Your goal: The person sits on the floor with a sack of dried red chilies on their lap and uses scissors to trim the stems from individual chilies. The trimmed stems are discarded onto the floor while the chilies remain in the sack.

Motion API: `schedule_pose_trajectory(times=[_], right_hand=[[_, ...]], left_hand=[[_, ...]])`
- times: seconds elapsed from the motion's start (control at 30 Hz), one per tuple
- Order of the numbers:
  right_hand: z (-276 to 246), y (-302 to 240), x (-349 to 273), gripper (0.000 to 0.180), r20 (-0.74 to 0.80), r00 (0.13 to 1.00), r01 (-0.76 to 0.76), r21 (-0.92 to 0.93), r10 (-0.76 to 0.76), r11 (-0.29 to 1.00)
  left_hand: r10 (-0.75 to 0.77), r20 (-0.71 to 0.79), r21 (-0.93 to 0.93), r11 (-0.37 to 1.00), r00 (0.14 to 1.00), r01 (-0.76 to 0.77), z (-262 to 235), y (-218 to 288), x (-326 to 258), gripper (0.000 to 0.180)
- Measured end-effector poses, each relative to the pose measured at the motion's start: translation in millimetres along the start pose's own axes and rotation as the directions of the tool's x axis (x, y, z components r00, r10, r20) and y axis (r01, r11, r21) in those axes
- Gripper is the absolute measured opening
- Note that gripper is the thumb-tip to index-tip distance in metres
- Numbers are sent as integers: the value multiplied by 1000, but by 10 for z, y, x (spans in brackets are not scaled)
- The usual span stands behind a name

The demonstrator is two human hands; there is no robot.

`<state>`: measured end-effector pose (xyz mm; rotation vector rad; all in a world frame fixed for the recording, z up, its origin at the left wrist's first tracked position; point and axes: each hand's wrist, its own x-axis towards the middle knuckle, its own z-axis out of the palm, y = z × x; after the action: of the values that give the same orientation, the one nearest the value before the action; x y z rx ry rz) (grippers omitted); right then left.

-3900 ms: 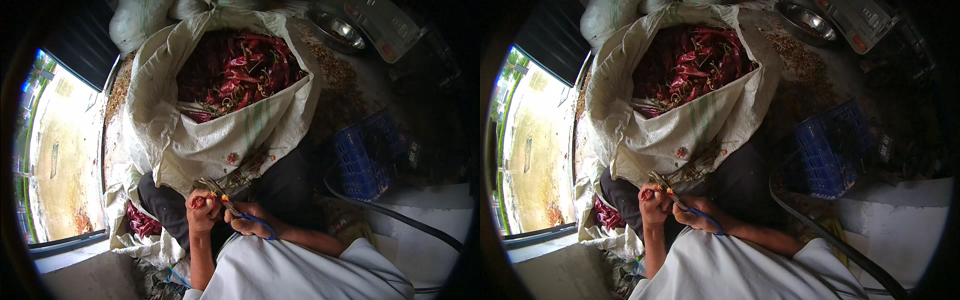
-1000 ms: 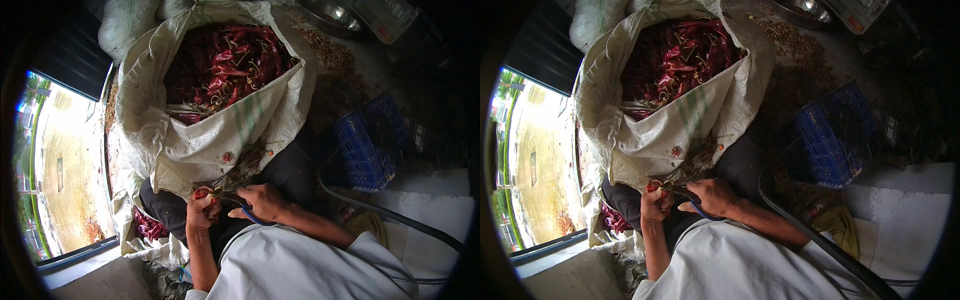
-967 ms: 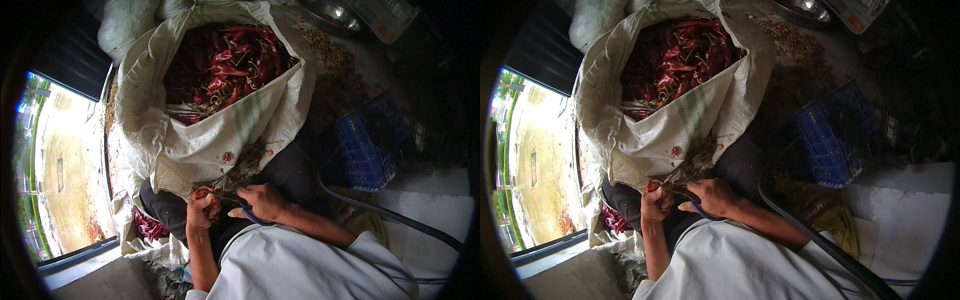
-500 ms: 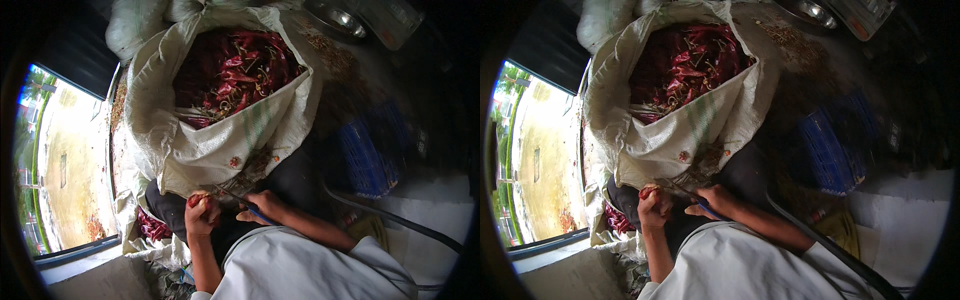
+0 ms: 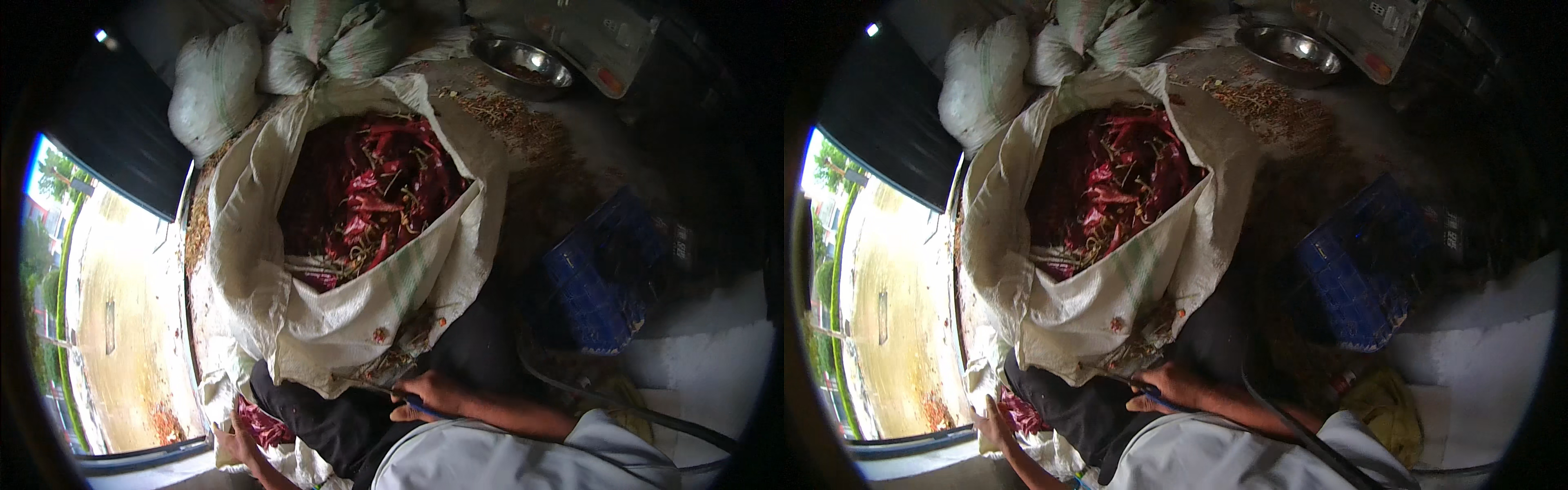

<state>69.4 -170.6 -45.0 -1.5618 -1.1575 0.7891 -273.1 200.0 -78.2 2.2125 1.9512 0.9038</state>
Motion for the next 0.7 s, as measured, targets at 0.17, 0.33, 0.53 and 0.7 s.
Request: schedule_pose_trajectory(times=[0.17,0.33,0.53,0.7], right_hand=[[15,55,-54,46,50,999,14,-56,-11,998],[-14,45,-15,47,97,994,-50,65,43,997],[-1,159,-82,49,117,990,-88,68,79,994],[59,134,-93,47,78,996,-42,113,33,993]], left_hand=[[264,266,-780,624,927,47,-423,2331,-213,43],[784,107,-616,535,611,-578,2,3985,-62,28],[776,554,-378,557,301,-739,1104,4633,358,25],[823,465,-355,510,325,-784,1303,4311,514,27]])
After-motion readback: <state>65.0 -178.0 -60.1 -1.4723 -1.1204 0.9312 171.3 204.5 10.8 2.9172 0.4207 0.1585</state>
